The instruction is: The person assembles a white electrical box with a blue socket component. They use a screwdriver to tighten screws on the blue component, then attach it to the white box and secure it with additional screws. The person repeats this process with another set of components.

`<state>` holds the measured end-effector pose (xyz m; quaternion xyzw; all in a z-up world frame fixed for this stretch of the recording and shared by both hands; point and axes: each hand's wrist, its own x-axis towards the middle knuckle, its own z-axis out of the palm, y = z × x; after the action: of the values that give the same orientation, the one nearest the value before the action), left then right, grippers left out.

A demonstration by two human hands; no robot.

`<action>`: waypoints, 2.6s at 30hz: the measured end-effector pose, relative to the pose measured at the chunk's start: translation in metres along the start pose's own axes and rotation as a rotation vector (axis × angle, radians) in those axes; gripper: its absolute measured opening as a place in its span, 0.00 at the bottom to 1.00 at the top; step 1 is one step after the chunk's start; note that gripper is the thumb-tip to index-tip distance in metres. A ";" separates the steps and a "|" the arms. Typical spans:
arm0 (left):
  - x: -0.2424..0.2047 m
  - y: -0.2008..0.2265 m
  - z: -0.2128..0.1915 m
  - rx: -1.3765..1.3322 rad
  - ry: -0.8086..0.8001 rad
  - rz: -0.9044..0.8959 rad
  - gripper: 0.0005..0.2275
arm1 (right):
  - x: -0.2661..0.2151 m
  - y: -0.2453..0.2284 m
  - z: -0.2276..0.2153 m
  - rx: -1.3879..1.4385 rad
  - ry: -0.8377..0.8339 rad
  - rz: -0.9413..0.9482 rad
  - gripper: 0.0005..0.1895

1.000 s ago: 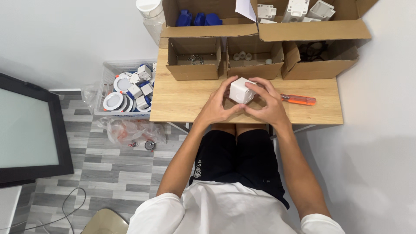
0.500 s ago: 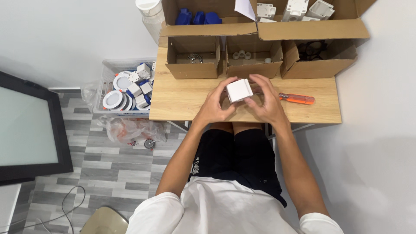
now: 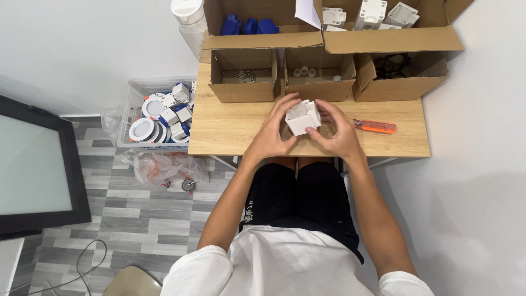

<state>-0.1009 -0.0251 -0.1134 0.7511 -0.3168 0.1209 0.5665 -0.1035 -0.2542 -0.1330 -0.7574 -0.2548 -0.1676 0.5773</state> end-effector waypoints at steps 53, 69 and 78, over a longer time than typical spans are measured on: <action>0.013 -0.005 -0.004 -0.062 0.034 -0.004 0.32 | 0.015 0.015 -0.003 -0.046 0.015 -0.150 0.42; 0.004 -0.018 -0.001 0.011 0.003 -0.124 0.28 | 0.023 -0.001 0.005 -0.188 0.034 -0.298 0.32; 0.005 -0.013 -0.003 -0.028 0.060 -0.049 0.25 | 0.021 0.001 -0.002 -0.135 -0.050 -0.205 0.36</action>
<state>-0.0890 -0.0224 -0.1199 0.7468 -0.2825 0.1251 0.5889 -0.0855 -0.2519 -0.1220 -0.7683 -0.3336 -0.2236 0.4984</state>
